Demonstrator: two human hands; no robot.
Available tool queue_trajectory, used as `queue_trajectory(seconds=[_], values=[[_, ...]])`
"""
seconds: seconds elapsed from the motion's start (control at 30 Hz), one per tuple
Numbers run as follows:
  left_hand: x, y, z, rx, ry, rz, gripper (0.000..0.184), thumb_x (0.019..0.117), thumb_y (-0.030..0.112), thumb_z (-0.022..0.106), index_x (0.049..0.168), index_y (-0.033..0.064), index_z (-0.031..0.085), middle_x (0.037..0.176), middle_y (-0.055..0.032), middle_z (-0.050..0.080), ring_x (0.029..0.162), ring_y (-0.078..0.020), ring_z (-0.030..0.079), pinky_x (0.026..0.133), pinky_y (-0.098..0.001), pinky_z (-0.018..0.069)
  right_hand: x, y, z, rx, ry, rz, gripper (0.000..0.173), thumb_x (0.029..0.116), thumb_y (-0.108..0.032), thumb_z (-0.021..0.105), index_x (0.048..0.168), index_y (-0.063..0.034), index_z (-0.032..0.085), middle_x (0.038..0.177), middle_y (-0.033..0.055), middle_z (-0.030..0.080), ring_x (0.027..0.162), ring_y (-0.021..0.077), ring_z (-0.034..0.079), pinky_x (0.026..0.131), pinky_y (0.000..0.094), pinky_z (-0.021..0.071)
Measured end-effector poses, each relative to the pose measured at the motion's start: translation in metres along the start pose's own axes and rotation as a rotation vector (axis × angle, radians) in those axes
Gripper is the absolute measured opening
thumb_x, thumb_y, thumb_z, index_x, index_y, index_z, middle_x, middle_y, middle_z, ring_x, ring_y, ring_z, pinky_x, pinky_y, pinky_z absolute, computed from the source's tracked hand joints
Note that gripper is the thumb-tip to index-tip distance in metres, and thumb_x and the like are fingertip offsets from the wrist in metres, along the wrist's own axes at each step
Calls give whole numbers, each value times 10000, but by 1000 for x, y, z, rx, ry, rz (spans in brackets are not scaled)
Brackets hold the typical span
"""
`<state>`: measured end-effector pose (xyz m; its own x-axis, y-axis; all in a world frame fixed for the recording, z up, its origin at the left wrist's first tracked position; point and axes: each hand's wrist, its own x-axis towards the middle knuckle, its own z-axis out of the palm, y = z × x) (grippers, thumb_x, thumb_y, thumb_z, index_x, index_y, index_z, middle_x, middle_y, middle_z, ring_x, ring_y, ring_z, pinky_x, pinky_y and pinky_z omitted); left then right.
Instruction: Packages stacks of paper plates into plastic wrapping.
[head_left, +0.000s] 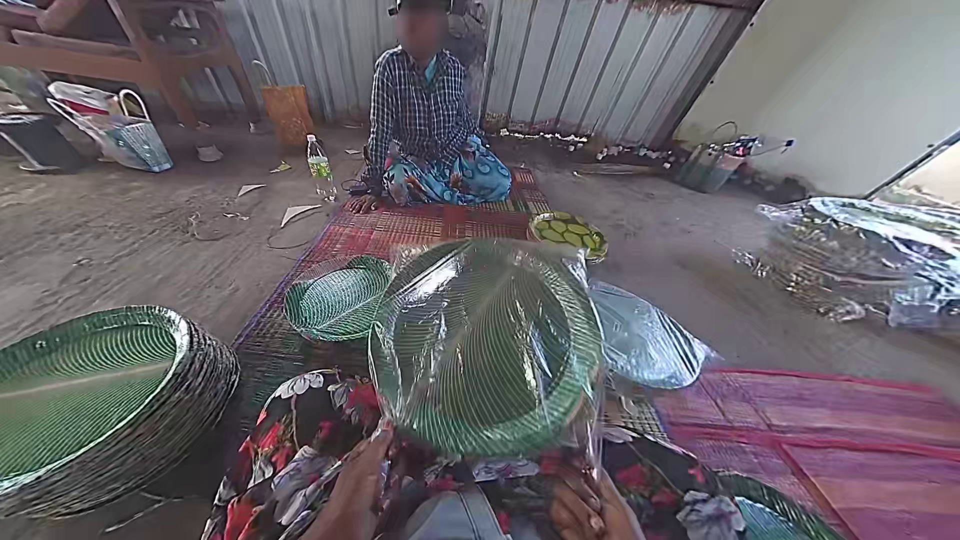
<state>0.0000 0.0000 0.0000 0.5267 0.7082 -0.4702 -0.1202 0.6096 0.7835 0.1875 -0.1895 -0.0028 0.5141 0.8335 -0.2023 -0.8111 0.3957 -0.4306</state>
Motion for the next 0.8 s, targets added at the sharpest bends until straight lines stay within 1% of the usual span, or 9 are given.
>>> queue_trajectory(seconds=[0.1,0.13,0.17,0.2,0.23,0.3,0.43,0.6,0.8], values=[[13,11,-10,502,121,466,281,1084,199,384,878,139,566,629,108,504,504,35,459,478,-135,400,8,-7,16,-602,120,-109,457,1108,-220,162,833,-177,524,518,-139,439,388,-61,372,386,99,327],[16,16,-18,760,147,618,287,1064,233,420,907,93,616,674,65,558,597,-6,549,577,-185,474,7,-8,14,-963,163,-179,372,1081,-167,209,848,-152,498,516,-135,406,389,-44,350,388,115,319],[15,22,-23,1030,160,778,399,1055,270,447,931,-33,676,716,-84,620,696,-184,632,682,-384,521,5,-12,11,-1366,186,-293,309,1054,-158,288,878,-98,536,527,-98,404,407,8,370,409,167,345],[15,29,-23,1266,150,900,485,1052,294,451,912,-107,685,722,-210,653,725,-370,692,684,-561,542,1,-20,10,-1737,220,-467,333,1036,-173,403,908,18,644,547,28,469,447,156,461,453,324,401],[11,33,-24,1459,153,1001,538,1041,335,442,824,-105,664,666,-232,635,662,-433,692,600,-601,533,-3,-24,7,-2032,247,-709,358,990,-224,478,863,32,694,535,102,539,451,264,568,432,428,445],[-1,45,-26,1717,123,1085,592,1025,407,431,709,-58,618,597,-206,594,568,-425,661,499,-575,501,-5,-31,-2,-2321,252,-1085,395,978,-311,482,776,-38,685,590,108,614,531,289,660,455,438,492],[-19,83,-24,1894,27,1087,605,1019,425,472,694,-64,619,631,-240,615,652,-479,669,608,-626,520,-4,-47,4,-2320,27,-1443,365,1038,-244,435,804,-81,662,802,98,715,819,276,710,788,391,561],[-33,124,-35,1935,55,1206,685,1067,494,384,782,-82,621,730,-272,635,725,-484,666,711,-656,505,-17,-67,36,-2055,-347,-1221,373,1088,-278,389,877,-68,614,1290,163,659,1317,292,550,1092,374,440],[-11,169,-100,1737,1,1433,449,1053,427,543,1079,-6,660,1169,-229,658,1066,-344,644,963,-531,467,-34,-70,71,-1532,-741,-999,373,1102,-225,342,854,-17,527,1168,158,652,1188,109,613,988,207,503]])
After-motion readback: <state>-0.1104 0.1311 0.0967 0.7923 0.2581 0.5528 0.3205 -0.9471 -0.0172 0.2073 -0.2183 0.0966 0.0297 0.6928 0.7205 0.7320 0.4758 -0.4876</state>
